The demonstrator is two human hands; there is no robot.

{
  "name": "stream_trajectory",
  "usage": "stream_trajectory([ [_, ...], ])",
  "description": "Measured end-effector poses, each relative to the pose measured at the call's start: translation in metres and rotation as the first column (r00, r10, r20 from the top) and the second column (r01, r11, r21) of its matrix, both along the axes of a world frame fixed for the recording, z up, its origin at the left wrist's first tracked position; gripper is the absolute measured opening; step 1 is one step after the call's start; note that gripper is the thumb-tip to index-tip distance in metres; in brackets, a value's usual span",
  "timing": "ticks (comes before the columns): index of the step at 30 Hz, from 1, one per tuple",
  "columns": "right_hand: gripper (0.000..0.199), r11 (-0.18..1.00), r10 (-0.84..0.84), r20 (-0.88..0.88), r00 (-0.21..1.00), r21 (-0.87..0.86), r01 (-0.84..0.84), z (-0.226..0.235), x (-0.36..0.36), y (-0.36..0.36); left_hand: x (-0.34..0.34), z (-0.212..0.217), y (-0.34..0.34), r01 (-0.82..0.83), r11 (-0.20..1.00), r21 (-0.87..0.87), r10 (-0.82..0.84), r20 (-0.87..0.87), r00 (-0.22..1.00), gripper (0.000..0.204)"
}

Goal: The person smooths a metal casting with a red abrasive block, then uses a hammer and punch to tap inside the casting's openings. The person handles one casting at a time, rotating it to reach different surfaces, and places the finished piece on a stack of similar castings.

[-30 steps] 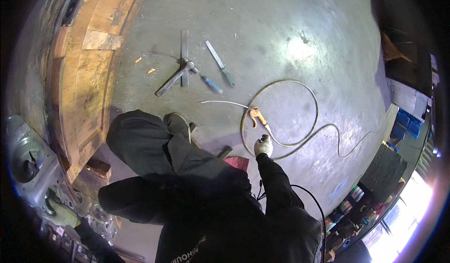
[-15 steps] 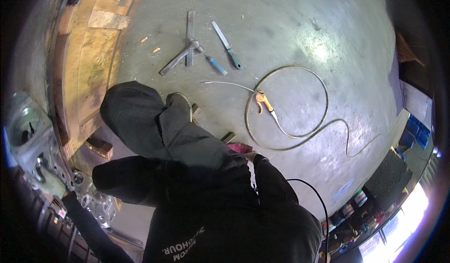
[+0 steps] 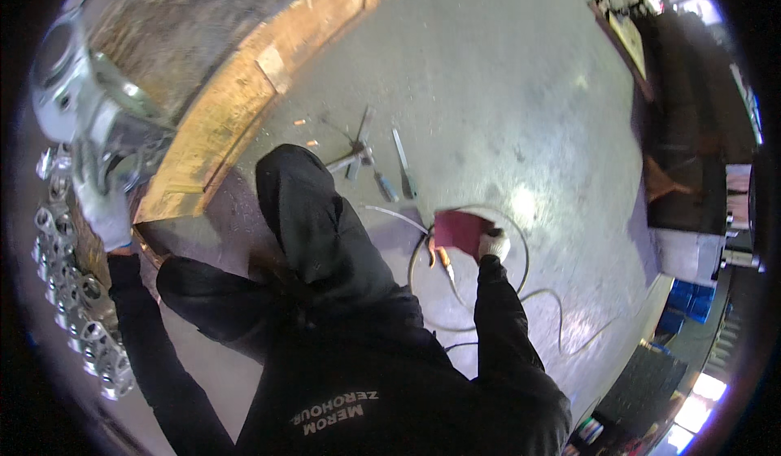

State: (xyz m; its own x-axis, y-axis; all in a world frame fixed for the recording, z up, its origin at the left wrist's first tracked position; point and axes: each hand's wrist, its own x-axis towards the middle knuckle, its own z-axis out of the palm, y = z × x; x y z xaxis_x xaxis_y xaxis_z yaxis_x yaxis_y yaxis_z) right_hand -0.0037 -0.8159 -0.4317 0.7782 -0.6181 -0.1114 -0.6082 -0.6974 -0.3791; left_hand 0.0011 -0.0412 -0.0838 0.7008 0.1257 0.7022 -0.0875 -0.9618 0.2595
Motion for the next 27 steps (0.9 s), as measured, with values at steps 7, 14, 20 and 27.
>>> stream_trajectory([
  [7,0.017,0.7,-0.191,0.719,0.668,0.577,-0.42,0.153,0.216,0.153,-0.041,0.021,-0.061,-0.178,0.98,0.09,0.168,0.105,0.98,0.069],
  [14,0.021,0.068,0.197,0.646,0.737,0.741,-0.668,0.303,0.244,0.366,-0.09,-0.044,-0.087,-0.023,0.848,-0.529,0.018,-0.014,1.0,0.041],
  [20,0.014,-0.151,0.63,0.458,0.627,0.864,-0.48,0.288,0.179,0.474,-0.102,-0.107,-0.11,0.206,0.031,-0.978,-0.225,0.194,0.955,0.051],
  [27,0.021,-0.28,0.774,0.362,0.519,0.932,-0.231,0.267,0.095,0.529,-0.105,-0.121,-0.11,0.12,-0.037,-0.992,-0.201,0.125,0.972,0.053],
])
